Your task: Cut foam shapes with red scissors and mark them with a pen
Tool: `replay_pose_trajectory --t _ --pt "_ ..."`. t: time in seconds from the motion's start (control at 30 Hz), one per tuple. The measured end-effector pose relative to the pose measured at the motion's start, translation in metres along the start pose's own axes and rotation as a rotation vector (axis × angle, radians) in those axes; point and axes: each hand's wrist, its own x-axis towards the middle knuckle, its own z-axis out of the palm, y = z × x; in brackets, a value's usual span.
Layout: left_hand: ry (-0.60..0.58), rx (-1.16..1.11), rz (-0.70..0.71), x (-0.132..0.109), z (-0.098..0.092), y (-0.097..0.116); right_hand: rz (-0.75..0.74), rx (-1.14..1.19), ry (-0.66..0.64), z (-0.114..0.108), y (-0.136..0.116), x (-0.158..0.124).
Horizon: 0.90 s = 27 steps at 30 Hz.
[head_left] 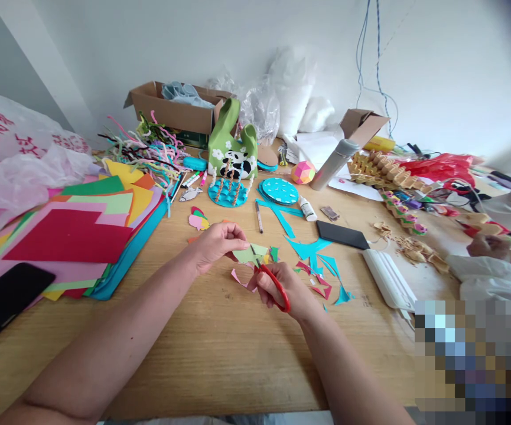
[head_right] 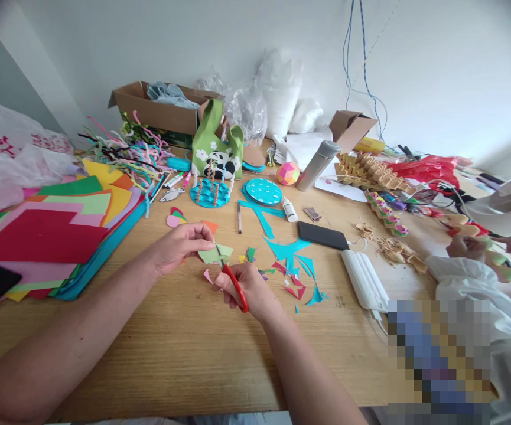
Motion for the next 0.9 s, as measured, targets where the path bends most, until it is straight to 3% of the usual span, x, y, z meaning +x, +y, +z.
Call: replay_pose_trajectory --t 0.13,0.57,0.9 --pt "0.017 -0.013 0.036 0.0 0.001 -0.001 0.005 0.022 -0.001 0.0 0.001 0.0" --pt "-0.015 0.002 -0.073 0.0 -0.003 0.0 -0.039 0.118 -0.05 -0.001 0.005 0.001" --pt "-0.015 -0.179 -0.199 0.002 -0.003 -0.003 -0.102 0.25 -0.142 -0.002 0.015 0.002"
